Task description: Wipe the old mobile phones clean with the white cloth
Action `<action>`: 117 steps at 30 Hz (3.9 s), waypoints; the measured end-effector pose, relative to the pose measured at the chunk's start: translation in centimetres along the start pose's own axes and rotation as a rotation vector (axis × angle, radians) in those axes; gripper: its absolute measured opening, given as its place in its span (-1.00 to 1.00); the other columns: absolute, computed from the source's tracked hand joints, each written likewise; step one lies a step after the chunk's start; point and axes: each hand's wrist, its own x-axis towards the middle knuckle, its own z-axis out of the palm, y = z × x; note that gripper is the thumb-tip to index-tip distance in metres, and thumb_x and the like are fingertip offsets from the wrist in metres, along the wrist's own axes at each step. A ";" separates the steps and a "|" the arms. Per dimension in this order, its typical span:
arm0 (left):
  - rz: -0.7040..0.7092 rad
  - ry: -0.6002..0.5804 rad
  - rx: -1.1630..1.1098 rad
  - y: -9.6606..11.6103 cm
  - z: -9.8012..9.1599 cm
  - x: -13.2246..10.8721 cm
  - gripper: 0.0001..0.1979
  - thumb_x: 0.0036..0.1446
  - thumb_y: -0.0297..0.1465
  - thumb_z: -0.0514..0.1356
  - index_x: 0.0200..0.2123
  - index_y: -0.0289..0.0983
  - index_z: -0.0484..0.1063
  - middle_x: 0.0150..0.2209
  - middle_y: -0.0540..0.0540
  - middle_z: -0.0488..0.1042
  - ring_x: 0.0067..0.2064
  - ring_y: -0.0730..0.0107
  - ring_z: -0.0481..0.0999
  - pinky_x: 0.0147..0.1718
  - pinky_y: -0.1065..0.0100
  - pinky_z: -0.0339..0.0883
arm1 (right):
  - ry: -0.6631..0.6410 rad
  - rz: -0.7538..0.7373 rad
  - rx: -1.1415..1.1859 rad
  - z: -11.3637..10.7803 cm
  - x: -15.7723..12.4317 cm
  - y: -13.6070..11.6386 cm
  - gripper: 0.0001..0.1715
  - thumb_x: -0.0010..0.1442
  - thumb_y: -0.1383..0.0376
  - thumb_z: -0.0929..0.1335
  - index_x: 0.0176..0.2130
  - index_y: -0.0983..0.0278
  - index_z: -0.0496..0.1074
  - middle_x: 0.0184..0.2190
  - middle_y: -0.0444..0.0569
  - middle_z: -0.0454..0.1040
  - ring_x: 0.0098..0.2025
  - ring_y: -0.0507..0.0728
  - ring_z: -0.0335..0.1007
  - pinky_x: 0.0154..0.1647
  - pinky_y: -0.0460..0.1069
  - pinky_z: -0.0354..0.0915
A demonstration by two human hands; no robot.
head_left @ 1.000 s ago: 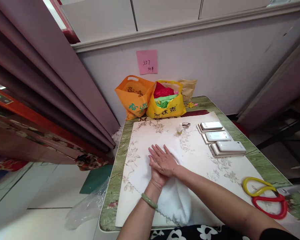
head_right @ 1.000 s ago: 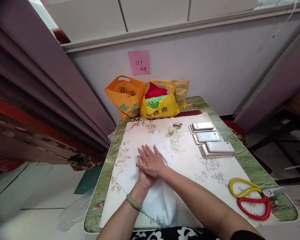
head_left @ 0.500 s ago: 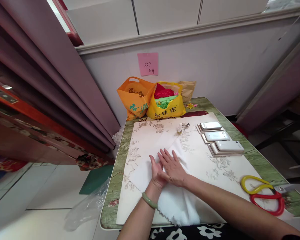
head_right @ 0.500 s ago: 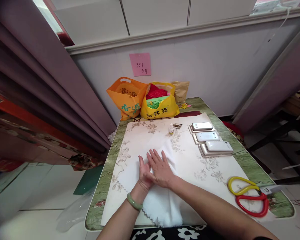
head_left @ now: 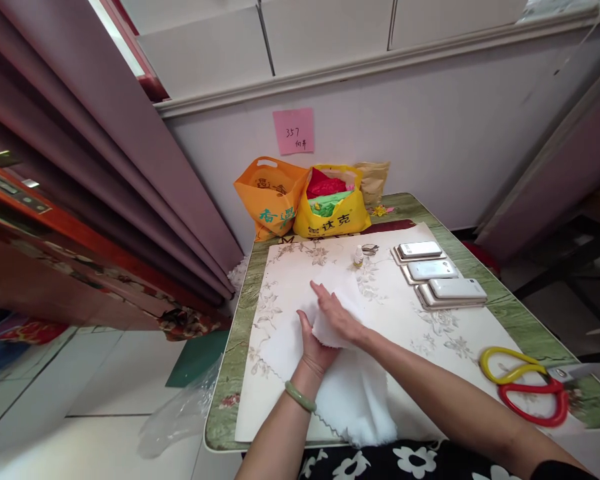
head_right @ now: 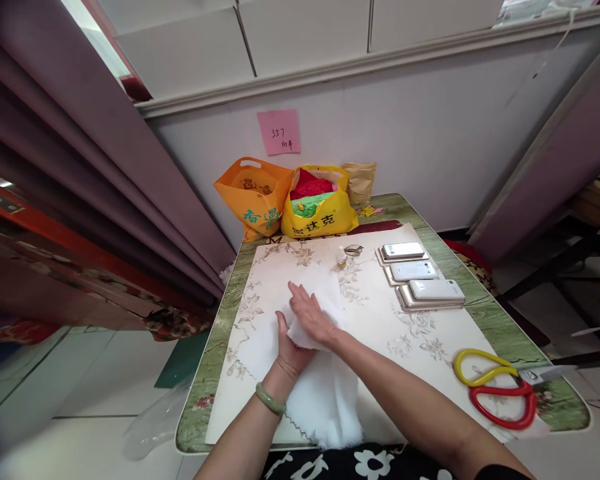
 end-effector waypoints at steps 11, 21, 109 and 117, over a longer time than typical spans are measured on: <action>-0.073 0.030 -0.137 0.3 -0.5 0.8 -0.19 0.07 0.19 -0.01 0.16 -0.30 0.34 0.09 -0.30 0.44 0.16 -0.08 0.34 0.15 -0.01 0.12 | 0.226 -0.227 -0.471 -2.9 -9.9 5.0 -0.54 0.24 0.16 0.34 0.11 0.20 0.36 0.12 0.07 0.38 0.12 0.24 0.28 0.11 0.18 0.22; -0.065 -0.017 -0.100 0.2 0.1 0.2 -0.24 0.12 0.14 -0.02 0.15 -0.32 0.33 0.00 -0.29 0.49 0.05 0.02 0.44 0.05 0.10 0.25 | 0.531 -0.128 -0.264 -3.7 -8.6 1.2 -0.76 0.29 0.18 0.26 -0.22 0.16 0.50 -0.07 0.02 0.49 -0.08 0.21 0.39 -0.06 0.13 0.31; -0.018 0.099 -0.080 -0.1 -1.6 0.4 -0.32 0.05 0.16 0.07 0.01 -0.24 0.44 -0.04 -0.26 0.53 0.13 -0.02 0.41 0.15 -0.01 0.20 | 0.049 -0.077 -0.437 1.8 -4.3 3.0 -0.15 0.34 -0.10 0.04 0.38 0.31 -0.25 0.38 0.12 -0.23 0.41 0.30 -0.34 0.27 0.43 -0.60; -0.023 0.268 -0.089 -0.4 -1.4 -0.2 -0.48 0.02 0.12 0.16 -0.30 -0.24 0.49 -0.38 -0.11 0.56 -0.19 0.14 0.58 0.04 0.05 0.34 | -0.020 -0.267 -0.402 3.1 -7.7 2.0 -0.11 0.29 -0.14 0.11 0.39 0.21 -0.23 0.38 0.03 -0.14 0.40 0.29 -0.26 0.28 0.35 -0.72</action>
